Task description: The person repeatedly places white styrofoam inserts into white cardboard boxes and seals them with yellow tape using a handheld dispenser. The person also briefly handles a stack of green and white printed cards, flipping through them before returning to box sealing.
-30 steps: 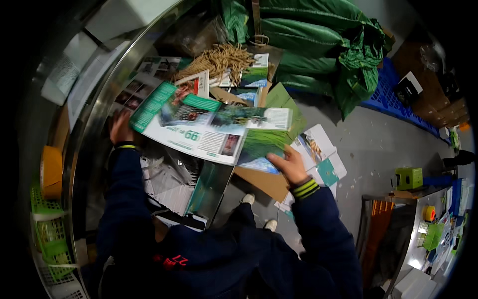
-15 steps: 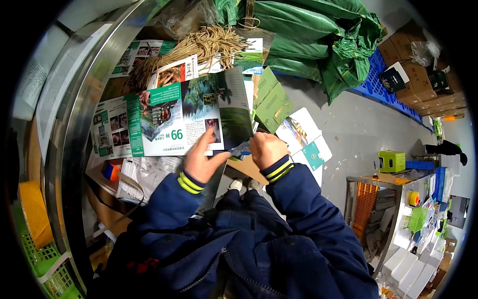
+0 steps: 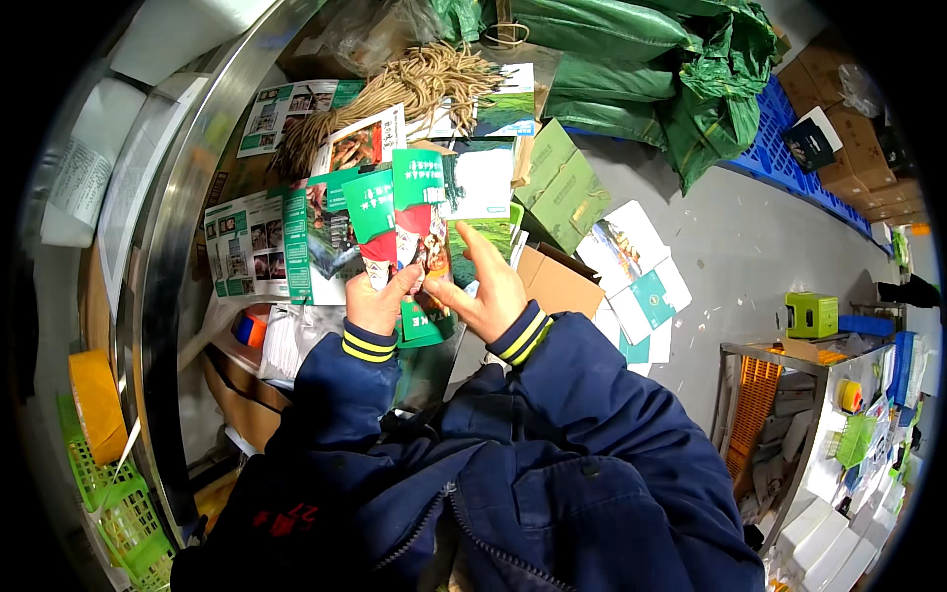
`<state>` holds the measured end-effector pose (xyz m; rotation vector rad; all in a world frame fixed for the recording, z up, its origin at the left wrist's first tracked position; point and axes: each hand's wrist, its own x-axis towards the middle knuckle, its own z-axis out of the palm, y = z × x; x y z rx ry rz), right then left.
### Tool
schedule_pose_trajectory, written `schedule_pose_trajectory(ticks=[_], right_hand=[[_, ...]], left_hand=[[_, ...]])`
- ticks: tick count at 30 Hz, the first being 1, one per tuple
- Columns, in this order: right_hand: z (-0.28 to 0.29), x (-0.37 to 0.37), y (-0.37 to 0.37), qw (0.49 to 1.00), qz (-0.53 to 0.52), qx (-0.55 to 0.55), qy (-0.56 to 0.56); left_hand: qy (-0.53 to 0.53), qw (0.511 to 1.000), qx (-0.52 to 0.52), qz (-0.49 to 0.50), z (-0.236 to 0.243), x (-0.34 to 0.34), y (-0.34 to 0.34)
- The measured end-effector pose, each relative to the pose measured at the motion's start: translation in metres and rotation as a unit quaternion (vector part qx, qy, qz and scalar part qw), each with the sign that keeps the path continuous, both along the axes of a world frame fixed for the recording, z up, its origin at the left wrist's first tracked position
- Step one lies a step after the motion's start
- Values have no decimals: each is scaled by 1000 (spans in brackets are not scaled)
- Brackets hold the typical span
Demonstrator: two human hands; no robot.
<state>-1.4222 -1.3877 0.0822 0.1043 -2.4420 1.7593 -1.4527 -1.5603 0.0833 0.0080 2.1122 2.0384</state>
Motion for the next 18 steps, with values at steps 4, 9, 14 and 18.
schedule_pose_trajectory(ticks=[4,9,14,18], right_hand=[[-16,-10,-6,990,15,-113,-81],[-20,-16,-7,983,67,-155,-77],[-21,-20,0,943,93,-284,-145],[-20,-27,38,988,-144,36,48]], left_hand=[[39,996,-72,-33,-11,-2,-8],[-36,995,81,-49,-8,-1,-9],[-84,989,100,-62,-16,-7,-15],[-87,993,74,-21,-21,-15,-24]])
